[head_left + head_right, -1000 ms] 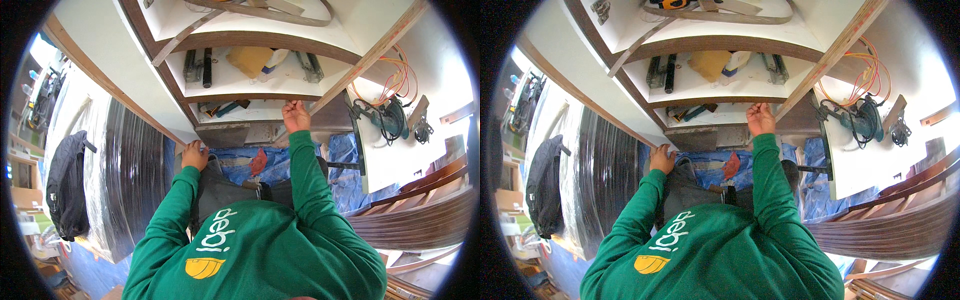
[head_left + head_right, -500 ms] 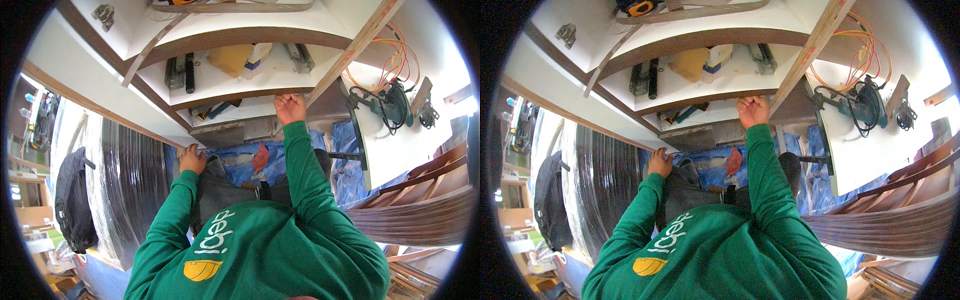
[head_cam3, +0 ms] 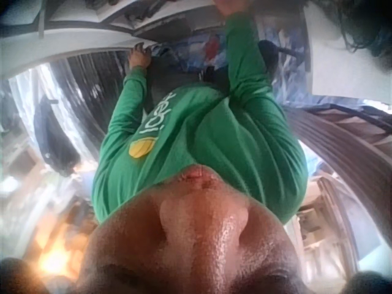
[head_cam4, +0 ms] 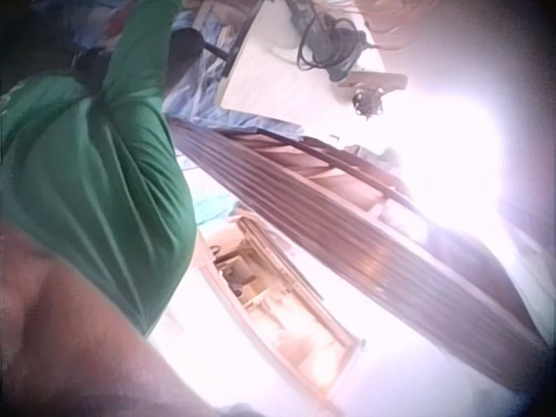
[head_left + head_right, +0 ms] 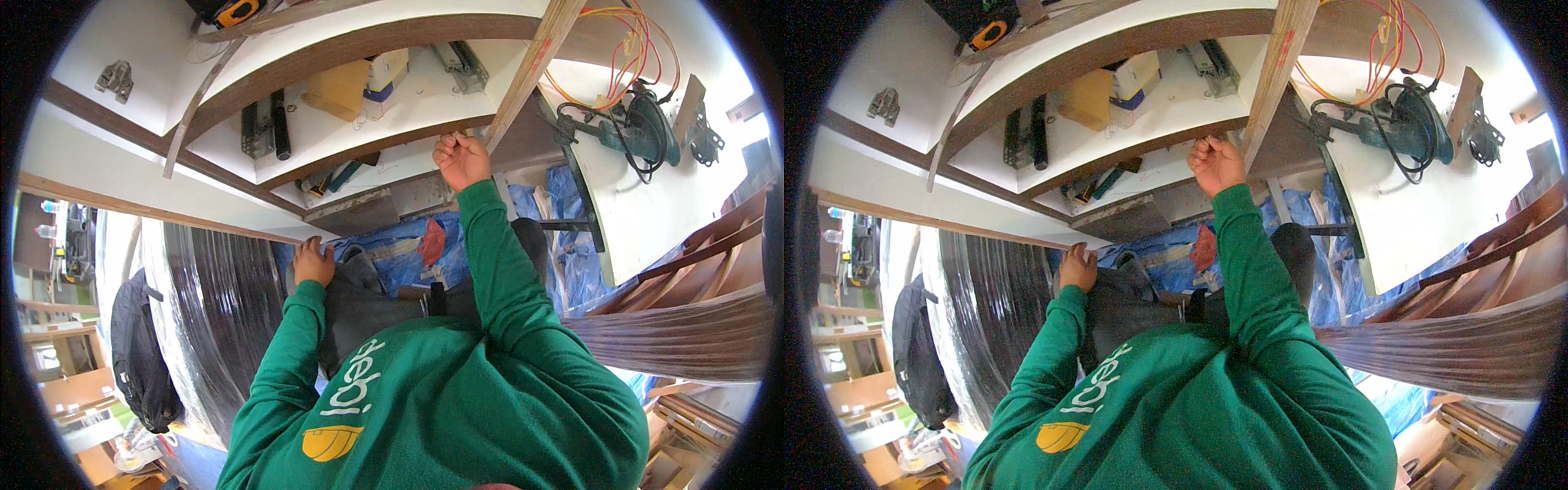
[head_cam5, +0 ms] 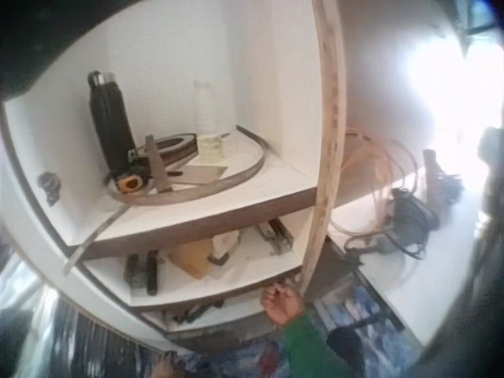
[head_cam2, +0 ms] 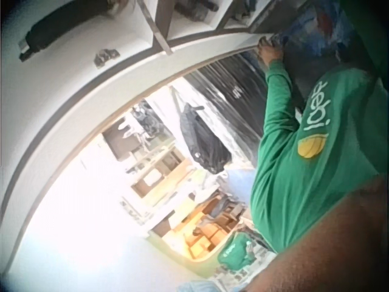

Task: The person is assembling a white cabinet with curved wooden trim. They use a metal pry bar to adjust and fit the trim pieces along the cabinet edges. The person works from a seated position on the floor, manipulating the trim and occasionally reaching for tools or parts from the cabinet interior.

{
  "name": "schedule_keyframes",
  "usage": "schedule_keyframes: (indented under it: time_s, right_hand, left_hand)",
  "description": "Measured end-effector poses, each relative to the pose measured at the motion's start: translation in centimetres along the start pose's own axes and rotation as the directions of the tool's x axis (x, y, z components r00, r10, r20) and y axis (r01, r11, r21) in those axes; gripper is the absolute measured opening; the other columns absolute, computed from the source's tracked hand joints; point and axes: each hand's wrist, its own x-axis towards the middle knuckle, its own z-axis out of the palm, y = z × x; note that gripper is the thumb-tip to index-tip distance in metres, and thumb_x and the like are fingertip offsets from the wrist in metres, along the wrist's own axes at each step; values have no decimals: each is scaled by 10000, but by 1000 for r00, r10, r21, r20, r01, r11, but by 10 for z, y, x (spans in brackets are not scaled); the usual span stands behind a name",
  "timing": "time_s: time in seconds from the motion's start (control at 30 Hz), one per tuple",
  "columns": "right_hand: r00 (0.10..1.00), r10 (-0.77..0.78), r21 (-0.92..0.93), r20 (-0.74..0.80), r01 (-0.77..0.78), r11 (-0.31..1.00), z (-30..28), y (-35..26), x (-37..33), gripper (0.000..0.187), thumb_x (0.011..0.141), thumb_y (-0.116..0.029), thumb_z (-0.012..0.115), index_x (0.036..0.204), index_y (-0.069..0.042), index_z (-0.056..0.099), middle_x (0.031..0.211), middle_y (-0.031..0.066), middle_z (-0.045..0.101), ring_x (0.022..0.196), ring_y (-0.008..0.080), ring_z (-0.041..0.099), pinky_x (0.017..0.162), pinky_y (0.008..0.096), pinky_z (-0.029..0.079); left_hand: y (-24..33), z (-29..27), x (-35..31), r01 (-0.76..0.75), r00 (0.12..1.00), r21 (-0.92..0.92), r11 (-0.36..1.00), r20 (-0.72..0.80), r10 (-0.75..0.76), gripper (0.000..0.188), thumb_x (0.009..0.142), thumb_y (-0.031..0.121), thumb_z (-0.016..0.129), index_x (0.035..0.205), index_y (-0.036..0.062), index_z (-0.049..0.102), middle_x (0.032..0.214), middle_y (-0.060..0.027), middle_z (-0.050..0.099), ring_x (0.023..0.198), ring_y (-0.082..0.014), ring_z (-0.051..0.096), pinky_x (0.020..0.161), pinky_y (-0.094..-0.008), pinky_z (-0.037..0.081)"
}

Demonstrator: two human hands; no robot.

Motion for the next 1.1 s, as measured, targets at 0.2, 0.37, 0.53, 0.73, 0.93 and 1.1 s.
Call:
schedule_keyframes:
  time_s: [0.2, 0.37, 0.53, 0.73, 0.93, 1.1]
  right_hand:
    - [989, -56, -127, -136, 39, 991, 1, -1, -8, 78, 889, -132, 648, 860, -78, 598, 873, 78, 595, 811, 214, 547, 702, 346, 449]
    - [988, -120, -178, -94, 102, 979, 0, -2, -2, 88, 874, -46, 668, 869, -100, 599, 898, 98, 634, 800, 218, 586, 704, 352, 488]
    - [990, -120, -93, -80, 112, 989, -8, -4, 2, 95, 869, -10, 663, 850, -81, 604, 841, 100, 626, 745, 206, 588, 684, 343, 502]
    - [1000, -12, -11, -13, 12, 1000, -17, -6, 6, 48, 875, -68, 661, 843, -73, 625, 810, 83, 620, 709, 194, 557, 647, 320, 459]
    - [982, 125, 167, 144, -148, 975, -19, -3, 14, 111, 891, -106, 635, 798, -62, 594, 792, 67, 584, 692, 173, 490, 621, 311, 412]
    - [981, 157, 139, 113, -172, 975, -13, -7, 13, 212, 863, -124, 622, 705, -72, 491, 730, 41, 507, 649, 157, 423, 580, 291, 358]
  left_hand:
    - [4, 0, 1, 5, 1000, 1, 1000, 15, -5, 446, 909, 352, 581, 1261, 78, 586, 1315, -110, 572, 1293, -344, 444, 1035, -499, 385]
    - [5, 1, 1, 6, 1000, 1, 1000, 10, -6, 438, 911, 348, 581, 1257, 80, 587, 1323, -107, 566, 1276, -340, 463, 1023, -500, 395]
    - [0, 8, 4, -10, 1000, 25, 1000, 24, 9, 435, 916, 358, 573, 1259, 90, 584, 1334, -116, 561, 1260, -353, 479, 1018, -502, 401]
    - [-5, 13, 7, -34, 999, 64, 997, 31, 32, 440, 924, 375, 560, 1264, 95, 578, 1323, -129, 568, 1248, -365, 488, 1016, -505, 404]
    - [1, 13, 8, -45, 999, 74, 996, 17, 44, 447, 918, 377, 567, 1259, 88, 582, 1318, -129, 572, 1239, -356, 495, 1005, -506, 407]
    - [3, 13, 11, -43, 999, 77, 996, 32, 40, 449, 913, 376, 571, 1250, 80, 588, 1316, -129, 576, 1229, -354, 500, 1003, -504, 408]
